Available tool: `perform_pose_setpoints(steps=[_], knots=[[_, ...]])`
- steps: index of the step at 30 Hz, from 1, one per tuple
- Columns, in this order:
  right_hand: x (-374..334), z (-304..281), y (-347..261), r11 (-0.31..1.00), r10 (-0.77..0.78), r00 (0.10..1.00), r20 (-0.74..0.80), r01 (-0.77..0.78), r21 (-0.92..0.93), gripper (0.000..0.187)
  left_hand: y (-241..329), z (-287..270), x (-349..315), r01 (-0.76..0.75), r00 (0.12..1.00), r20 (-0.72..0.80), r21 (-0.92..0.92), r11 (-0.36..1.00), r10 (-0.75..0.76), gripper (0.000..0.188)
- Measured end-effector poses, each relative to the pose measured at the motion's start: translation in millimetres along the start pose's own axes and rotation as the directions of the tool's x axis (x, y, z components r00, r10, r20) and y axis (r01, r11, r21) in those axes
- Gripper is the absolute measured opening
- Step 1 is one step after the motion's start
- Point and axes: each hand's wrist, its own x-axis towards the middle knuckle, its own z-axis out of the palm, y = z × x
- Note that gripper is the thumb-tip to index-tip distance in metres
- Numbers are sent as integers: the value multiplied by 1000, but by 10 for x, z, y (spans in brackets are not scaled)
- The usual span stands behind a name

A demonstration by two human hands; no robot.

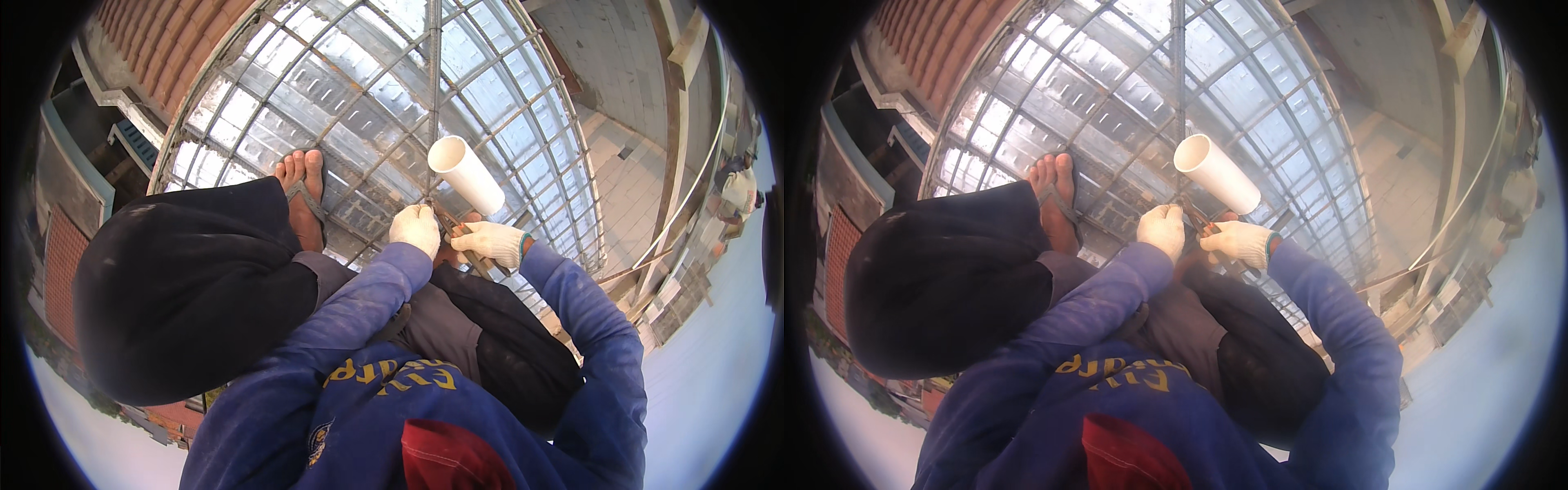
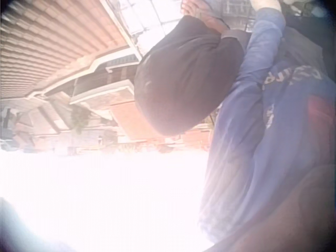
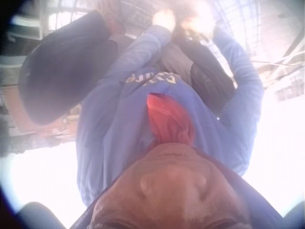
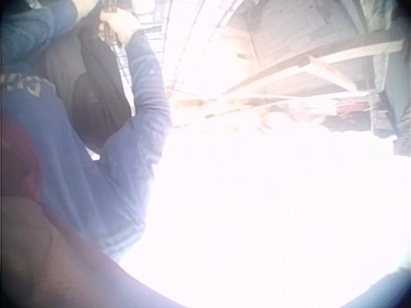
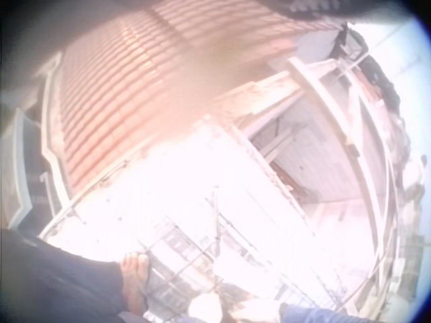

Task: The person uses pliers to twist wire ties and secure metal scaffolding poles together on a rooftop. They repeatedly grip, twist, and cut the wires to fasten the frame sections.

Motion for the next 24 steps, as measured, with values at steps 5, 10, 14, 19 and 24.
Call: perform_pose_setpoints(steps=[5,10,14,19,24], knots=[[-115,124,18,877,37,997,64,-63,476,30,-9,33,28,84,996,10,-84,993,-84,42],[-68,350,-280,983,162,979,-122,-150,107,40,9,59,-10,85,996,-33,-36,996,-86,41],[420,200,386,992,-29,999,-35,24,-121,36,-9,150,10,157,988,34,-219,963,-153,42],[-1103,394,-1062,561,-135,959,-249,-133,-817,38,688,47,-550,268,953,101,-721,639,-285,27],[-1659,40,-1202,765,1,993,-121,-79,-639,46,424,322,-428,43,992,121,-480,876,18,34]])
